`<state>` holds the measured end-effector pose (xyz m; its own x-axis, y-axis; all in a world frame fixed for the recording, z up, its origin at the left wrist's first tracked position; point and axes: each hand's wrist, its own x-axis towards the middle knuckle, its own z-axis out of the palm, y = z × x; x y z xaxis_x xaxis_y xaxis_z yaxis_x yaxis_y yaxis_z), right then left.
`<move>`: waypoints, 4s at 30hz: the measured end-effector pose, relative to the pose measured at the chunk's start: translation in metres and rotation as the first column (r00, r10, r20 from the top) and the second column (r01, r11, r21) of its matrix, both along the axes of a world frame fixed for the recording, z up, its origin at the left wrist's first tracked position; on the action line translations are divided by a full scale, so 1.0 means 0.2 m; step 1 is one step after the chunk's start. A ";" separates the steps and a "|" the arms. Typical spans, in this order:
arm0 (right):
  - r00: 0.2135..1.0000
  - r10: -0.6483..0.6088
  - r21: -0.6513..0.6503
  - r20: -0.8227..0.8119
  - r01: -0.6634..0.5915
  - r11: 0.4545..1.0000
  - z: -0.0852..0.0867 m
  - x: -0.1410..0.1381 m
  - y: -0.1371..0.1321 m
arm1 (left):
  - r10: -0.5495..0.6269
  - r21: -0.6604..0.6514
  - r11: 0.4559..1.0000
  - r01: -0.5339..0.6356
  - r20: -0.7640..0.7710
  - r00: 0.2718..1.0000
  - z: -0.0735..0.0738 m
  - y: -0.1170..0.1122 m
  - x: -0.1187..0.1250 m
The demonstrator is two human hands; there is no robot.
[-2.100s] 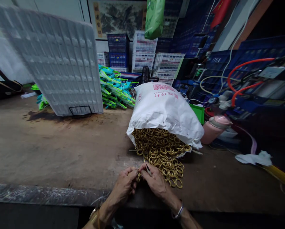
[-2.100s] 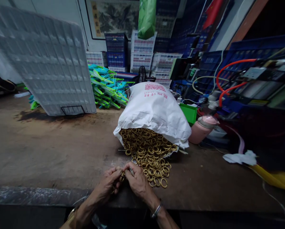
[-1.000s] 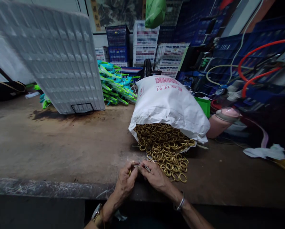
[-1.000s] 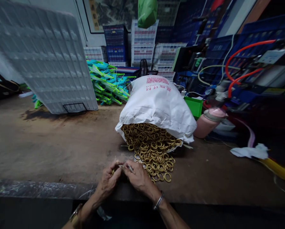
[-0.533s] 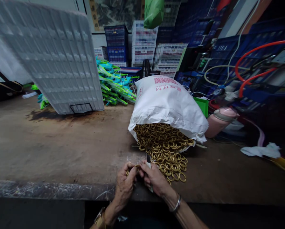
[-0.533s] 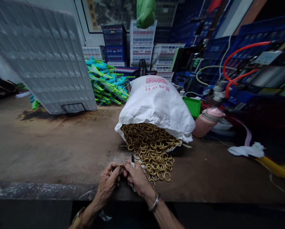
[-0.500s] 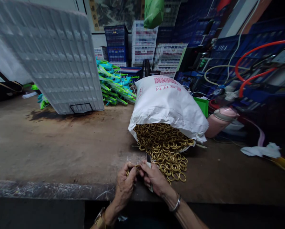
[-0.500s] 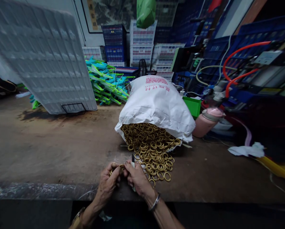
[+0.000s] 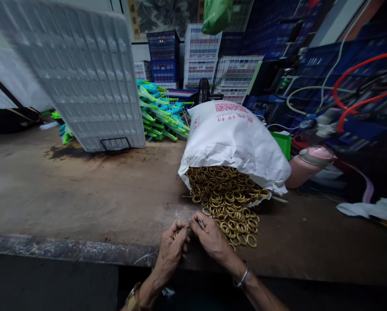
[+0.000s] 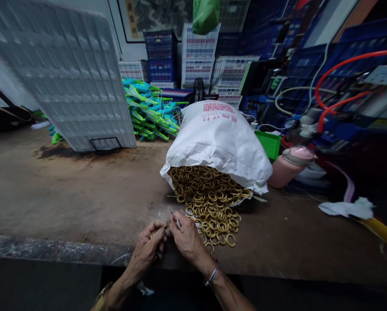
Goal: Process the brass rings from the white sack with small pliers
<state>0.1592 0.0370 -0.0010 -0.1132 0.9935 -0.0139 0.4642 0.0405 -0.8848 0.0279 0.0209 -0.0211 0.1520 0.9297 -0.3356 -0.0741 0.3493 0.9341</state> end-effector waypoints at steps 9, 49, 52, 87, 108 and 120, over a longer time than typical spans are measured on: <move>0.994 0.039 0.042 0.106 -0.044 0.998 0.01 0.00 -0.02 | -0.105 -0.067 0.991 0.112 0.102 0.989 -0.01 -0.01 -0.01; 1.000 -0.011 -0.161 0.020 0.014 0.987 -0.06 -0.03 -0.01 | 0.055 -0.173 0.985 0.024 0.438 0.897 0.04 -0.01 -0.03; 0.955 0.002 -0.354 -0.296 -0.111 0.929 -0.06 -0.06 -0.03 | 0.049 -0.170 0.985 0.035 0.465 0.884 0.03 -0.01 -0.03; 0.990 0.003 -0.199 -0.140 -0.031 0.980 -0.07 -0.05 -0.02 | -0.087 -0.086 0.992 0.094 0.082 0.993 0.03 -0.03 -0.03; 0.847 0.183 -0.028 0.499 -0.195 0.980 -0.09 -0.02 -0.08 | -0.031 -0.017 0.999 0.032 0.058 0.998 0.00 -0.03 -0.04; 0.752 0.136 0.008 0.645 -0.184 0.983 -0.06 0.00 -0.07 | -0.052 -0.022 0.998 0.055 0.098 0.994 0.03 -0.06 -0.06</move>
<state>0.1592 0.0225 -0.0138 -0.2592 0.9628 -0.0761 0.9017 0.2130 -0.3763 0.0166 0.0088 -0.0146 0.2342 0.9109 -0.3398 -0.1446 0.3783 0.9143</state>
